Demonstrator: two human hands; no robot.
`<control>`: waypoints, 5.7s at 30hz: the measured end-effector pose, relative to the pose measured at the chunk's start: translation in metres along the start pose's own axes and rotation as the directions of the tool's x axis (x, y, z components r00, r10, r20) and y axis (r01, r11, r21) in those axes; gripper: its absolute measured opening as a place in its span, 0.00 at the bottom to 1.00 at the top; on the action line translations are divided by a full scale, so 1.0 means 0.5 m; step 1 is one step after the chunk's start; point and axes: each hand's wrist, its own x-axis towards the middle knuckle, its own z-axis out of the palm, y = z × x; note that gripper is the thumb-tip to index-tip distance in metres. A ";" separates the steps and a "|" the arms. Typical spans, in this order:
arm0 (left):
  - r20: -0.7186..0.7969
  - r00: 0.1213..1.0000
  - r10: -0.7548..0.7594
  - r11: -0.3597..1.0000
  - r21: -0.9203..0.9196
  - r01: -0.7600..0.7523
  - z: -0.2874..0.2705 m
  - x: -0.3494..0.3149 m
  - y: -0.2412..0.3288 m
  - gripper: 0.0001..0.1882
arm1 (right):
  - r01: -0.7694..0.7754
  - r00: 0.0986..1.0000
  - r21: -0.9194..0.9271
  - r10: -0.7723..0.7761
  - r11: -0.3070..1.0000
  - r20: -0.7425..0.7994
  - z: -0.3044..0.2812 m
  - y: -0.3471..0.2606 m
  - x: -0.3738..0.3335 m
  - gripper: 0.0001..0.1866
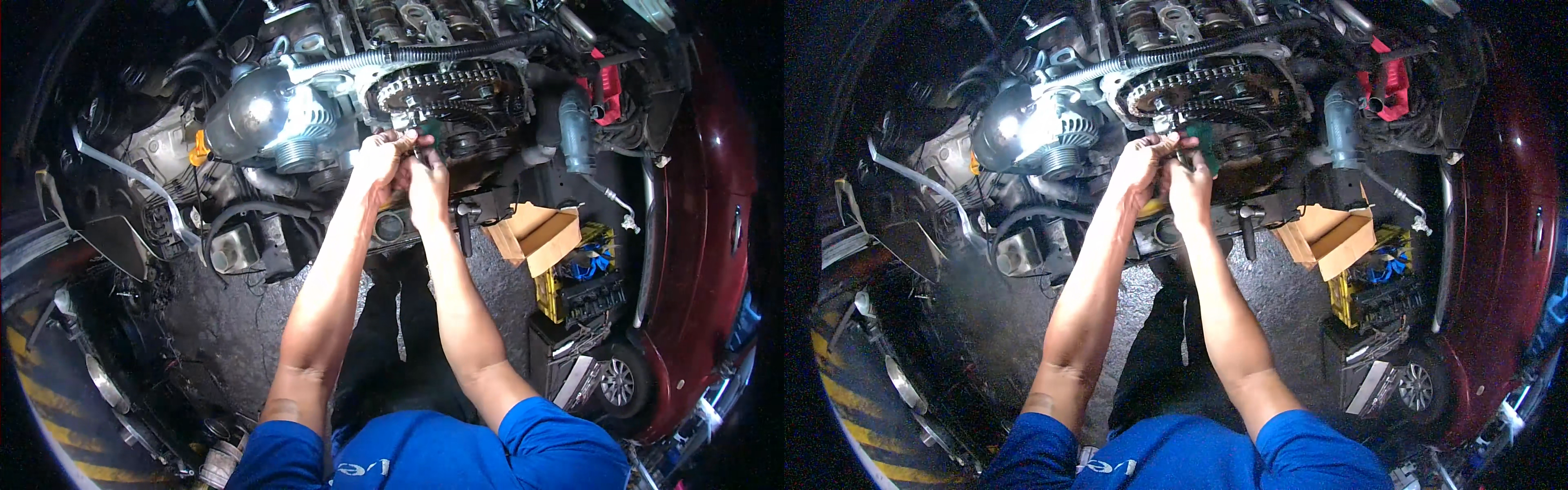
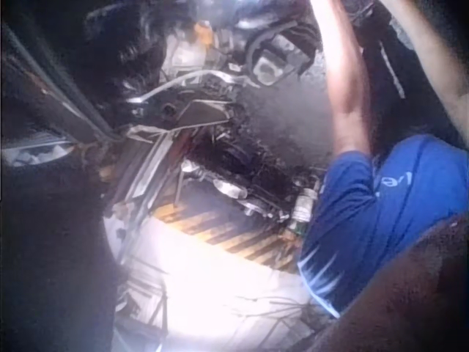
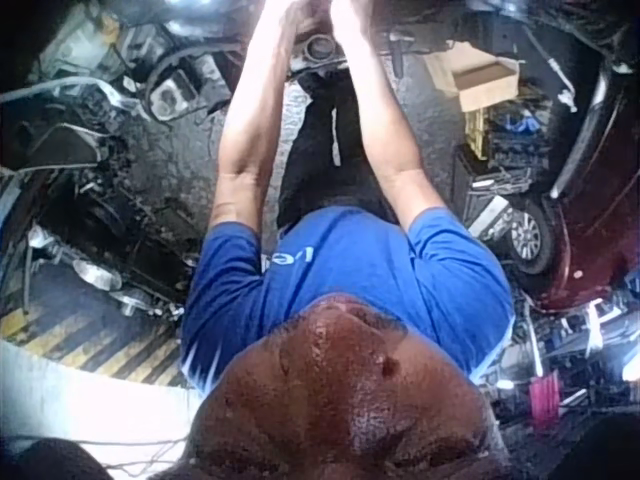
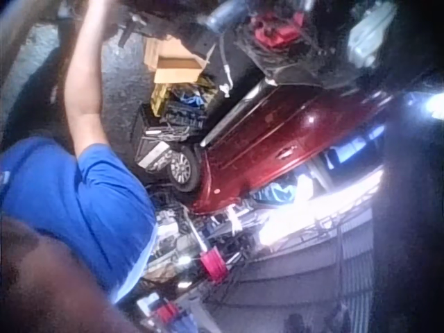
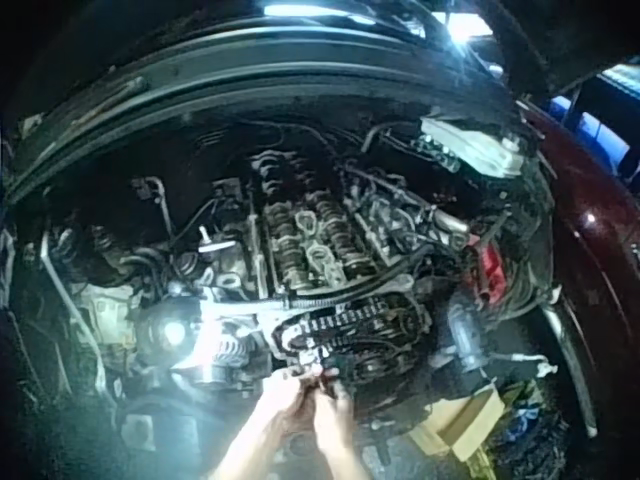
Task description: The person wipes the upper engine block with a cloth and kemudian handles a small mechanical part with their hands to disassemble it.
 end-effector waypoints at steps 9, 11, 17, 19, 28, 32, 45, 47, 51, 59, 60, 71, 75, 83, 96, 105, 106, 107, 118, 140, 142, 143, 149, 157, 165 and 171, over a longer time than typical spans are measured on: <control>-0.053 0.998 0.026 0.989 -0.144 -0.034 0.016 0.011 0.000 0.10 | -0.267 0.963 0.581 0.199 0.768 0.179 0.000 0.001 -0.001 0.07; -0.023 0.999 0.043 0.998 -0.041 -0.044 0.008 0.011 0.007 0.09 | -0.214 0.977 0.694 0.136 0.688 0.166 0.006 0.017 -0.017 0.09; 0.049 0.999 -0.022 0.997 -0.073 0.026 0.000 0.011 0.010 0.15 | -0.066 0.997 0.584 0.025 0.809 0.077 0.002 0.044 -0.059 0.12; 0.070 0.997 0.026 0.989 -0.150 -0.015 0.005 0.002 0.007 0.15 | 0.184 0.980 0.001 -0.183 0.983 0.080 -0.004 0.035 -0.063 0.12; -0.088 0.988 0.125 0.991 -0.039 -0.129 0.033 -0.014 0.003 0.11 | 0.394 0.919 -0.233 -0.388 0.889 0.073 -0.011 0.043 -0.040 0.12; 0.039 0.997 0.062 0.996 -0.060 -0.060 0.012 -0.011 0.012 0.13 | -0.080 0.996 0.438 0.054 0.895 0.073 -0.011 0.045 -0.047 0.10; 0.008 0.999 0.049 0.995 -0.085 -0.048 0.018 -0.016 0.011 0.11 | -0.065 0.965 0.448 -0.058 0.891 0.256 -0.017 0.037 -0.046 0.13; 0.002 0.997 0.077 0.995 -0.062 -0.077 0.015 -0.016 0.008 0.11 | 0.106 0.972 -0.008 -0.102 0.994 0.211 -0.026 0.032 -0.045 0.14; -0.109 0.979 0.173 0.980 0.117 -0.160 0.024 -0.021 -0.003 0.10 | 0.558 0.602 -0.829 -0.665 -0.047 0.442 -0.038 0.015 -0.049 0.25; -0.211 0.925 0.315 0.942 -0.053 -0.333 0.072 0.002 -0.018 0.09 | 0.582 0.748 -0.684 -0.618 0.439 0.240 0.001 0.050 -0.048 0.29; -0.202 0.937 0.284 0.948 -0.088 -0.307 0.069 0.002 -0.021 0.09 | 0.604 0.727 -0.683 -0.634 0.410 0.262 -0.001 0.050 -0.047 0.29; 0.012 0.991 0.134 0.916 -0.383 -0.120 0.028 0.004 -0.002 0.34 | 0.654 0.691 -0.663 -0.644 0.363 0.329 -0.023 0.046 -0.038 0.27; 0.003 0.987 0.159 0.935 -0.321 -0.150 0.033 0.001 -0.002 0.33 | 0.649 0.708 -0.652 -0.624 0.391 0.330 -0.027 0.044 -0.035 0.26; -0.143 0.963 0.228 0.921 -0.289 -0.261 0.049 -0.002 -0.001 0.25 | 0.691 0.676 -0.617 -0.639 0.377 0.366 -0.029 0.034 -0.037 0.26; -0.022 0.990 0.143 0.901 -0.411 -0.139 0.036 0.010 0.007 0.20 | 0.673 0.698 -0.627 -0.616 0.391 0.365 -0.039 0.025 -0.039 0.25; -0.123 0.978 0.165 0.943 -0.271 -0.194 0.052 -0.004 0.015 0.23 | 0.669 0.698 -0.630 -0.624 0.395 0.350 -0.034 0.024 -0.042 0.23; -0.131 0.978 0.161 0.944 -0.270 -0.192 0.051 -0.005 0.016 0.24 | 0.673 0.697 -0.620 -0.625 0.402 0.351 -0.033 0.024 -0.043 0.23; -0.116 0.979 0.167 0.948 -0.253 -0.192 0.050 -0.005 0.016 0.24 | 0.678 0.696 -0.610 -0.626 0.410 0.352 -0.033 0.024 -0.043 0.23; -0.035 0.988 0.154 0.950 -0.270 -0.157 0.039 -0.012 0.015 0.23 | 0.686 0.702 -0.590 -0.603 0.427 0.380 -0.033 0.031 -0.047 0.27; 0.072 0.994 0.084 0.958 -0.282 -0.060 0.024 -0.010 0.026 0.25 | 0.497 0.864 -0.580 -0.430 0.646 0.261 -0.022 -0.006 -0.091 0.22; 0.067 0.996 0.057 0.950 -0.311 -0.034 0.026 -0.012 0.030 0.25 | 0.473 0.878 -0.590 -0.405 0.654 0.255 -0.023 -0.011 -0.095 0.21; 0.081 0.994 0.071 0.952 -0.303 -0.044 0.027 -0.013 0.030 0.25 | 0.457 0.887 -0.597 -0.389 0.659 0.250 -0.024 -0.013 -0.096 0.21; 0.076 0.995 0.062 0.962 -0.270 -0.039 0.029 -0.018 0.035 0.24 | 0.447 0.889 -0.614 -0.400 0.651 0.223 -0.024 -0.007 -0.099 0.20; 0.063 0.997 0.052 0.952 -0.306 -0.030 0.030 -0.018 0.036 0.23 | 0.529 0.834 -0.638 -0.484 0.560 0.266 -0.025 -0.012 -0.105 0.18; 0.119 0.992 0.035 0.945 -0.326 0.006 0.011 0.001 0.020 0.33 | 0.370 0.929 -0.513 -0.324 0.774 0.181 -0.024 -0.005 -0.101 0.19; 0.298 0.953 0.064 0.911 -0.407 0.066 -0.003 -0.006 0.017 0.40 | 0.535 0.829 -0.613 -0.501 0.581 0.248 -0.028 0.013 -0.099 0.20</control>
